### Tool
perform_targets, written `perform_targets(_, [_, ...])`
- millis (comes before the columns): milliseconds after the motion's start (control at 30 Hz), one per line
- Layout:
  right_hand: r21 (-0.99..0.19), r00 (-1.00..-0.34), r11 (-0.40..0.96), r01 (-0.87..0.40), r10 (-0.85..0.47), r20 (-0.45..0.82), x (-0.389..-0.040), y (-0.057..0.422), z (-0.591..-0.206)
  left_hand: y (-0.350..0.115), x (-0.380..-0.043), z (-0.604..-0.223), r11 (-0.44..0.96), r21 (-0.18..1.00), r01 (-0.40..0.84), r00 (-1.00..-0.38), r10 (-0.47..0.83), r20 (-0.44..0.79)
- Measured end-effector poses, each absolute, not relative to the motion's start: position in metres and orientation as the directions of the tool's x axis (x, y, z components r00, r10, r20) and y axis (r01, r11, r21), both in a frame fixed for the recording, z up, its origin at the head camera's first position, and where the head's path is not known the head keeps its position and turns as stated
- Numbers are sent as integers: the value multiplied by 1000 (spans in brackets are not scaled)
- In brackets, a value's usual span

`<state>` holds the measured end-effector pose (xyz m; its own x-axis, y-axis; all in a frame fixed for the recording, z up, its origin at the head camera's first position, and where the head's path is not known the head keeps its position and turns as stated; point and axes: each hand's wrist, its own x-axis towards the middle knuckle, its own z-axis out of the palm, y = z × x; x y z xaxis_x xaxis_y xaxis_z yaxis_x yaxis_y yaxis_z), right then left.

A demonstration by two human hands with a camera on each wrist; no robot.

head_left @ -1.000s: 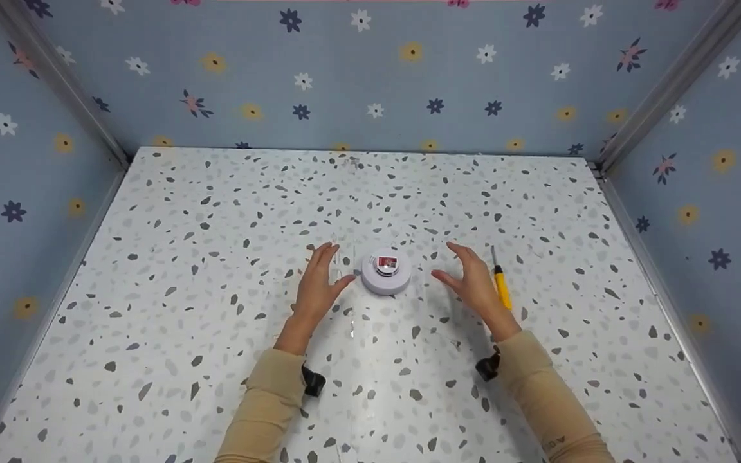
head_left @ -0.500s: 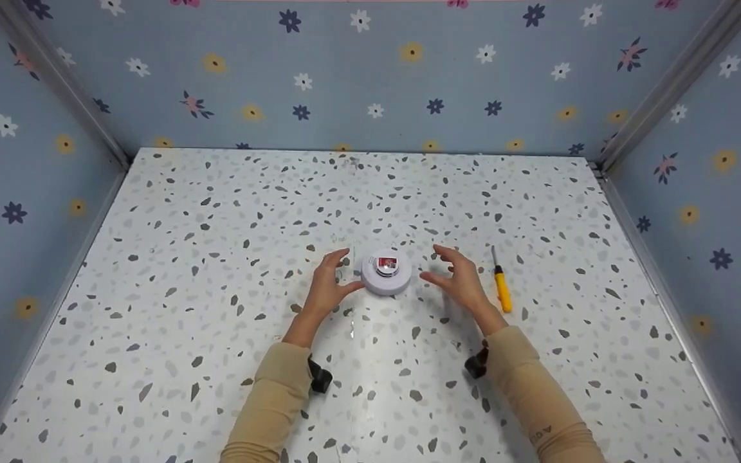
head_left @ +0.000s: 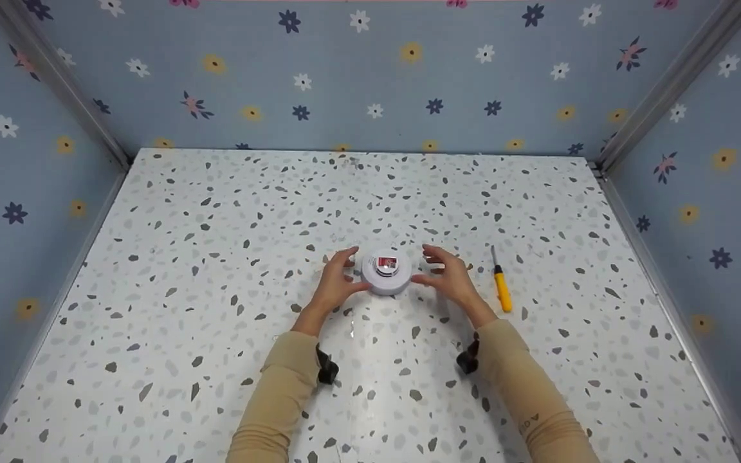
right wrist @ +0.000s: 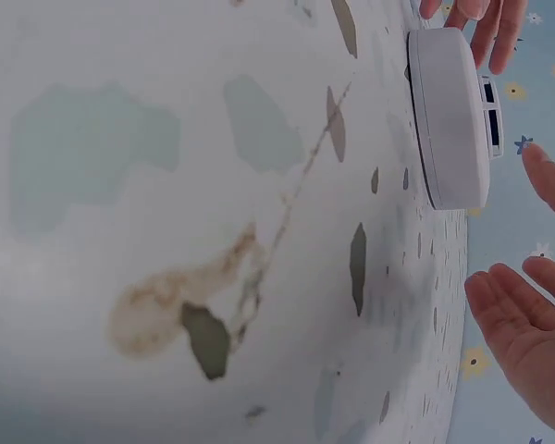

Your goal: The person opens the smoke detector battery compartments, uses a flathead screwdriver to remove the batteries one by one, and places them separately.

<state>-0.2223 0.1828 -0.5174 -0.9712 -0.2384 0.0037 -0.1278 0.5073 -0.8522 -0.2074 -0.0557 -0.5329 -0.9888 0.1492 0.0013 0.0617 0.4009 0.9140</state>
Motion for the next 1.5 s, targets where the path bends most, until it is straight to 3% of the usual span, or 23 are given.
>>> perform_targets(833, [-851, -942, 518, -83, -319, -103, -235, 174, -530, -53, -218, -543, 405, 910, 85, -975, 224, -8])
perform_targets(1033, [-871, -925, 482, -96, -366, -101, -227, 170, -517, -52, -219, -543, 406, 910, 84, -972, 234, -15])
perform_targets(1500, [-842, -943, 532, -87, -316, -102, -231, 170, -536, -50, -217, -547, 403, 913, 63, -977, 213, -26])
